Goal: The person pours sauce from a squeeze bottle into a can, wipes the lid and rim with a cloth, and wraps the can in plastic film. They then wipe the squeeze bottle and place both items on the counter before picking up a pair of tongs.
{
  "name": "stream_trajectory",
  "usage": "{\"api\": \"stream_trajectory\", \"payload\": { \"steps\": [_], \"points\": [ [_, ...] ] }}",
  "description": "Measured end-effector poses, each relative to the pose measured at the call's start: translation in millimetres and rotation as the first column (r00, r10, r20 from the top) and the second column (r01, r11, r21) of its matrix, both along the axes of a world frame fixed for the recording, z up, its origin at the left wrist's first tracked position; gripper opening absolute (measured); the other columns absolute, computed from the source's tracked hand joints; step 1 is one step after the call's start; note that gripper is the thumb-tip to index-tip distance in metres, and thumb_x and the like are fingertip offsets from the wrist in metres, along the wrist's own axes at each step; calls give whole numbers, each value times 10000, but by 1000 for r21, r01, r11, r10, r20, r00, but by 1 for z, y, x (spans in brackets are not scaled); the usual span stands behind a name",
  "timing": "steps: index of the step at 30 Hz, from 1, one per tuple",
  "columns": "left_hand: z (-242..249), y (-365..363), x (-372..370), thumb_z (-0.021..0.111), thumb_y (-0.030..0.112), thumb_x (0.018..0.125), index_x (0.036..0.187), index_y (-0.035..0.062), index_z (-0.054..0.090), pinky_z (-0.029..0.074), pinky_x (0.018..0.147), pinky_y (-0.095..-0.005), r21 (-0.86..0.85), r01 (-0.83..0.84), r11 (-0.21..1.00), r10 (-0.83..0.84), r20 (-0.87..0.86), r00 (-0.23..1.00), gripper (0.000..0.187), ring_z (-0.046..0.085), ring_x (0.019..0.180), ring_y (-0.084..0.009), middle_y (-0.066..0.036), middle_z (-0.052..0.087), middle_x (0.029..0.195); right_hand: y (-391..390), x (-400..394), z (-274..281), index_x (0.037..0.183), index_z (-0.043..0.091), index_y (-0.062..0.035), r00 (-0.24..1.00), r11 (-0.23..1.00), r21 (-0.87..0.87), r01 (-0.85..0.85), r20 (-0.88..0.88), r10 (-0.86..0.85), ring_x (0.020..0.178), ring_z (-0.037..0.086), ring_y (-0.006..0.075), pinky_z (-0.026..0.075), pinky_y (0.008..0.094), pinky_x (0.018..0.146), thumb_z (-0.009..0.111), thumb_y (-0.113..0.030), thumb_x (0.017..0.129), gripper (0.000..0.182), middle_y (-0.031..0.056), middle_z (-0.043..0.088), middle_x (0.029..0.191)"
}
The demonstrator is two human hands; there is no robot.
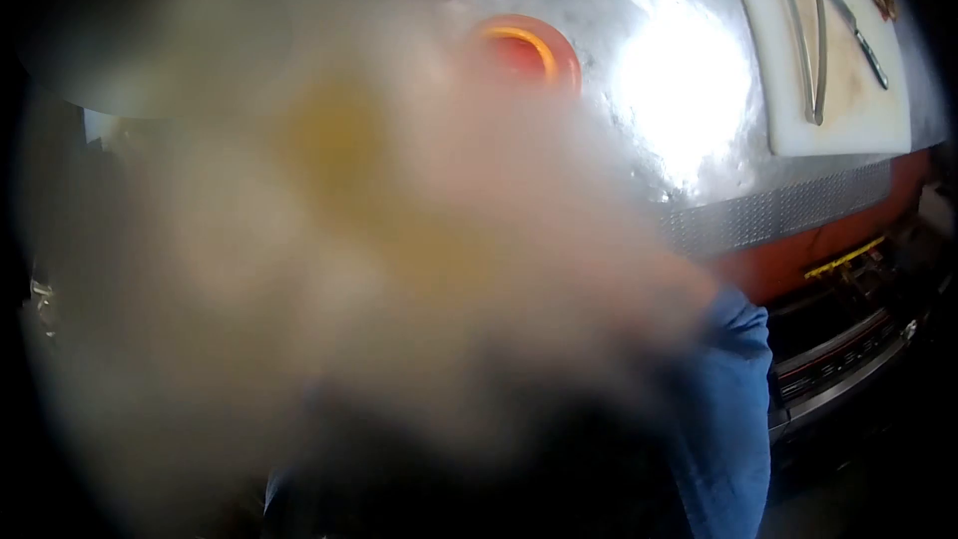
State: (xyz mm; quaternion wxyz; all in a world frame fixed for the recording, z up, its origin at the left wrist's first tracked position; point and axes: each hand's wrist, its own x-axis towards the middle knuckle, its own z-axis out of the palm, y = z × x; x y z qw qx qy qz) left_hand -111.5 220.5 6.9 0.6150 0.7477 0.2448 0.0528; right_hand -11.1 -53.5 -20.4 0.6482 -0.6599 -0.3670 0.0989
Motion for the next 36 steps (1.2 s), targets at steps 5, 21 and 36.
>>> {"api": "stream_trajectory", "payload": {
  "steps": [5,21,36],
  "points": [
    [-8,-1,4,527,198,969,1207,-50,606,450,921,-289,16,-8,1000,8,3,1000,353,612,1023,-186,-143,658,1108,10,23,44,1040,706,-42,998,992,-115,55,22,-52,868,659,228,540,307,721,646,87,736,336,112,678,1017],
    [-6,-13,18,558,138,960,1182,-25,635,502,759,-217,-234,86,969,-55,138,989,285,621,864,-101,-94,687,1006,59,8,89,1097,589,80,611,705,-645,295,695,380,996,509,284,497,347,824,641,-101,785,365,174,512,1099],
    [-11,-25,20,596,154,943,1137,-6,670,473,739,-201,-165,120,979,-83,216,973,261,591,813,-74,-70,694,927,44,-10,99,1006,577,91,568,418,-791,447,612,550,917,510,269,494,331,768,608,-55,751,296,171,501,972]
  ]
}}
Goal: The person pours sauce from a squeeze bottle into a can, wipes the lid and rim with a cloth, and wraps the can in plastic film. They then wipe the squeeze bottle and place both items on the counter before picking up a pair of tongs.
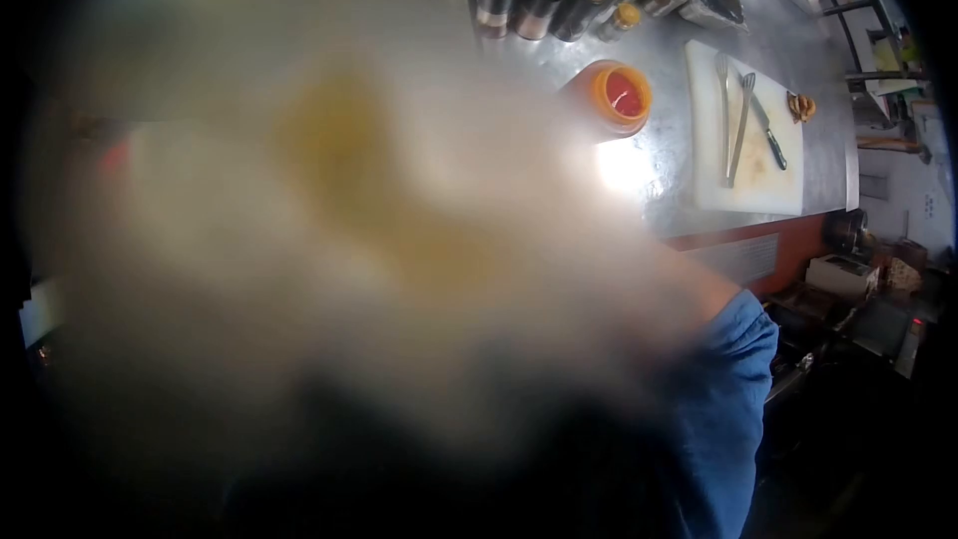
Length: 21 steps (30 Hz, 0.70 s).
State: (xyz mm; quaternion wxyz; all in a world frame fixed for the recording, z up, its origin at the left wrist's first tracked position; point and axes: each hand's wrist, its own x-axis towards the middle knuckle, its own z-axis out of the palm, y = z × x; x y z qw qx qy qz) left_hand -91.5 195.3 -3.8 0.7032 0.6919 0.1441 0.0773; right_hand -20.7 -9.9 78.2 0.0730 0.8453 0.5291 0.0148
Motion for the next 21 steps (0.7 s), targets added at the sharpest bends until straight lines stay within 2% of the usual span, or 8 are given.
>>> {"api": "stream_trajectory", "payload": {
  "steps": [4,10,15,16,17,19,20,21],
  "points": [
    [0,0,0,598,159,943,1133,-5,673,475,737,-202,27,7,1000,-7,5,1000,262,594,808,-75,-75,698,916,-1,3,5,941,576,71,999,995,-97,-35,15,37,917,514,274,494,332,770,628,-43,724,251,171,498,951],
    [3,0,0,604,169,939,1117,-9,679,482,741,-216,62,-4,998,5,-11,1000,264,606,816,-91,-92,704,920,9,24,22,858,614,60,987,985,-138,-100,-138,81,900,576,328,511,365,754,630,-7,685,187,201,578,884],
    [-1,1,2,604,169,937,1110,-8,683,488,732,-226,94,-7,996,5,24,1000,259,613,803,-96,-96,706,915,18,63,8,672,629,6,906,962,-106,-250,-377,194,794,626,304,506,422,722,649,-112,701,123,180,631,752],
    [-2,1,3,604,167,936,1108,-8,683,490,729,-229,76,-7,997,5,27,1000,258,616,799,-97,-97,706,914,30,73,23,612,612,-12,869,935,-200,-293,-463,173,724,625,297,502,405,707,603,-146,742,187,147,634,705],
    [0,2,3,604,167,936,1108,-8,683,490,729,-229,76,-7,997,5,28,1000,258,616,799,-97,-97,706,914,50,87,39,651,632,-17,822,857,-411,-310,-569,24,643,612,256,495,357,680,573,-176,767,205,124,627,664],
    [4,3,3,603,158,935,1104,-13,683,491,731,-228,78,13,997,-12,-6,1000,253,620,801,-99,-96,707,912,41,125,30,691,645,-18,694,985,-28,-172,-713,101,608,579,174,477,299,671,577,-209,803,232,74,619,643],
    [4,2,3,603,158,935,1104,-13,683,491,731,-228,75,4,997,-4,0,1000,253,620,801,-99,-96,707,912,35,130,34,691,645,-18,697,983,-32,-179,-710,104,608,579,174,477,299,671,577,-209,803,232,74,619,643],
    [2,2,3,603,154,934,1102,-15,682,492,732,-227,84,-3,996,4,-5,1000,251,622,801,-99,-96,708,913,37,122,59,729,648,-20,607,995,-79,-53,-794,-31,614,566,141,471,286,648,580,-233,829,245,52,618,666]
  ]
}}
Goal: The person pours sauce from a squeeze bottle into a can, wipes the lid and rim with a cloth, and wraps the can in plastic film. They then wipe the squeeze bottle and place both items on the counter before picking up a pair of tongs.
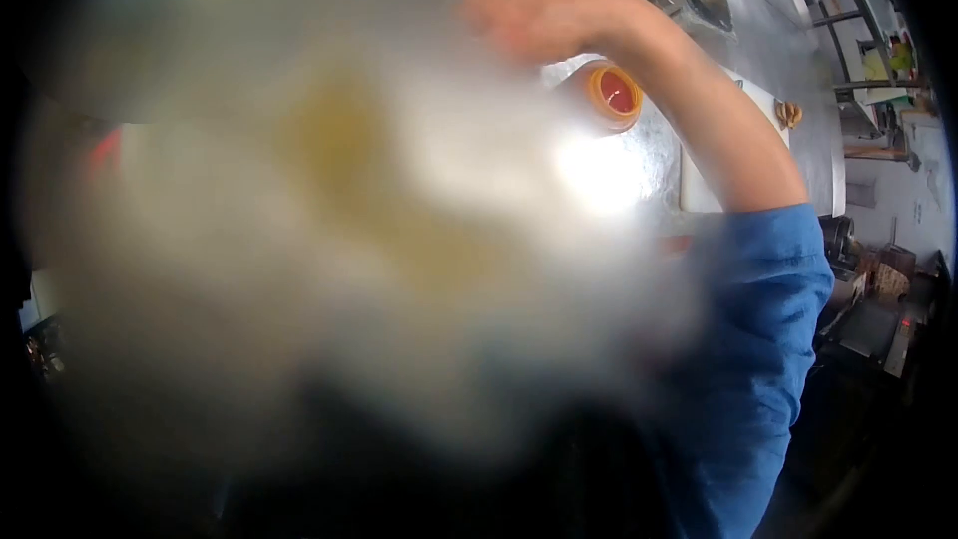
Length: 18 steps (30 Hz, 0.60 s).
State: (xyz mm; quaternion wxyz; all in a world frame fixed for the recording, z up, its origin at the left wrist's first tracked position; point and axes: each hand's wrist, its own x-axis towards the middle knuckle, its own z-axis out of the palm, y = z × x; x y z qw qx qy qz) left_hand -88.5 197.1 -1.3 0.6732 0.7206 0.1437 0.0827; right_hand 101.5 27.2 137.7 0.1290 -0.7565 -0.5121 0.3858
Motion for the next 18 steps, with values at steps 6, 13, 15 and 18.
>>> {"api": "stream_trajectory", "payload": {
  "steps": [6,13,15,18],
  "points": [
    [-6,-1,2,608,148,929,1100,-16,683,494,733,-226,-45,-10,999,11,15,1000,248,626,799,-98,-98,711,915,-43,9,-76,860,617,-19,956,948,185,260,-190,-225,703,542,92,456,260,650,592,-260,899,245,21,604,797],
    [-2,0,0,610,157,931,1106,-12,683,489,724,-218,21,-8,1000,8,8,1000,253,620,793,-97,-96,709,908,-30,-36,-46,848,637,-52,957,962,35,270,-123,-264,724,550,123,450,277,683,647,-129,835,79,32,619,787],
    [-3,0,0,610,158,931,1105,-12,683,489,723,-218,-3,-4,1000,4,9,1000,253,619,793,-97,-96,709,909,-28,-40,-48,824,625,-44,967,952,191,240,41,-252,738,588,188,459,314,685,672,-101,797,78,65,616,794],
    [-2,0,0,612,160,931,1102,-11,685,486,724,-217,-39,-5,999,5,13,1000,253,617,794,-96,-94,708,907,-29,-53,-49,803,606,-32,952,957,218,189,197,-233,788,619,257,465,348,696,672,-86,782,88,113,607,806]
  ]
}}
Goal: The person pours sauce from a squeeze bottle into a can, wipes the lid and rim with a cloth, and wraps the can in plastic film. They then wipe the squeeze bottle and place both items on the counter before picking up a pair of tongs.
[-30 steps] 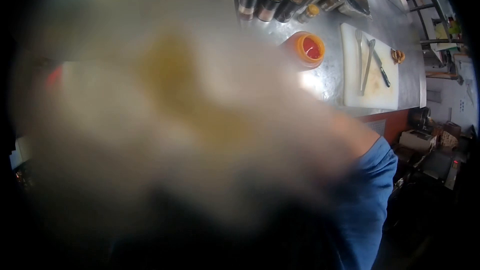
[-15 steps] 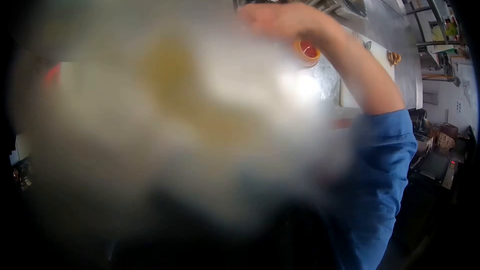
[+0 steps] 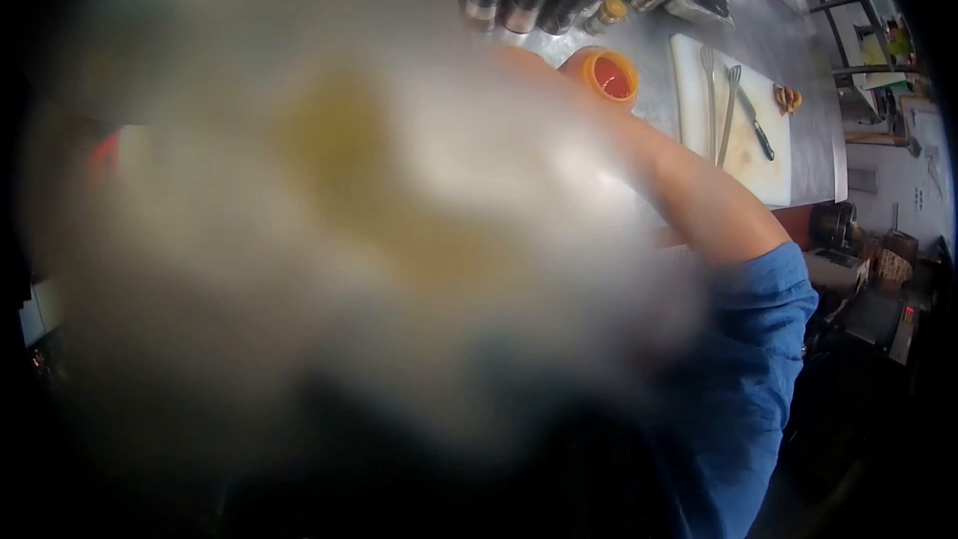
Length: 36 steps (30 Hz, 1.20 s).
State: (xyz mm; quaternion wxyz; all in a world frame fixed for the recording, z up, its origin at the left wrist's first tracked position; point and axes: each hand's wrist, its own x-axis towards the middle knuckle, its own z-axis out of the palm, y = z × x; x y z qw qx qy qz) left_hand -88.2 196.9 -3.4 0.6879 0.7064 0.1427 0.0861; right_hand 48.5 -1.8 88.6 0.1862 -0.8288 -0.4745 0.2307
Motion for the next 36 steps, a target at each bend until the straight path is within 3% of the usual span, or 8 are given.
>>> {"api": "stream_trajectory", "payload": {
  "steps": [9,12,14,16,20,22,30,36],
  "points": [
    [0,0,3,612,162,931,1113,-9,680,478,760,-222,28,6,1000,-6,-4,1000,259,611,823,-93,-87,705,927,-3,-27,5,836,600,-1,980,990,-138,-36,188,62,745,632,340,497,408,677,649,-83,837,95,159,585,798],
    [-3,2,-4,595,177,943,1152,-7,660,473,827,-239,-51,-39,998,39,2,999,285,620,898,-116,-107,696,1016,-8,-13,25,808,620,-10,959,931,-238,-278,-128,254,728,638,241,493,345,650,673,-84,824,93,109,611,766],
    [1,5,-15,583,188,951,1174,-10,646,469,867,-251,-139,-109,984,111,7,994,305,623,941,-133,-119,687,1067,-14,-7,52,778,637,-30,555,916,15,401,-800,-230,751,616,137,480,271,662,693,-86,813,86,49,637,767],
    [15,17,-31,559,209,966,1173,-29,631,459,922,-283,73,-525,848,521,70,851,323,620,1009,-174,-140,666,1125,-21,20,67,825,648,-36,886,996,85,41,-463,3,762,599,100,478,251,689,669,-114,852,85,35,654,838],
    [-62,76,-87,576,148,945,973,-49,649,489,817,-279,-33,-862,506,861,75,503,212,616,848,-141,-90,678,913,-7,12,58,987,648,-20,783,980,85,179,-615,-90,789,584,102,482,248,718,596,-310,921,302,28,627,889],
    [-83,81,-104,589,82,913,945,-38,659,486,767,-261,183,-855,485,855,103,508,143,616,825,-119,-70,676,879,8,4,54,1001,651,-13,529,881,119,457,-833,-162,818,597,107,480,240,741,581,-274,929,279,41,640,919],
    [-87,60,-90,715,105,811,902,4,665,479,749,-362,474,-829,296,888,182,421,145,592,830,-257,-116,624,881,106,-32,43,1098,611,6,540,900,333,282,-830,139,927,605,124,492,241,842,667,-148,859,290,63,614,968],
    [-120,55,-79,875,304,621,1190,-74,505,399,924,-435,678,-631,377,866,-16,500,777,522,1020,-358,-215,552,1104,182,-70,-34,882,559,-40,988,928,351,-125,135,82,897,602,328,477,378,787,665,-55,769,155,167,589,920]
  ]
}}
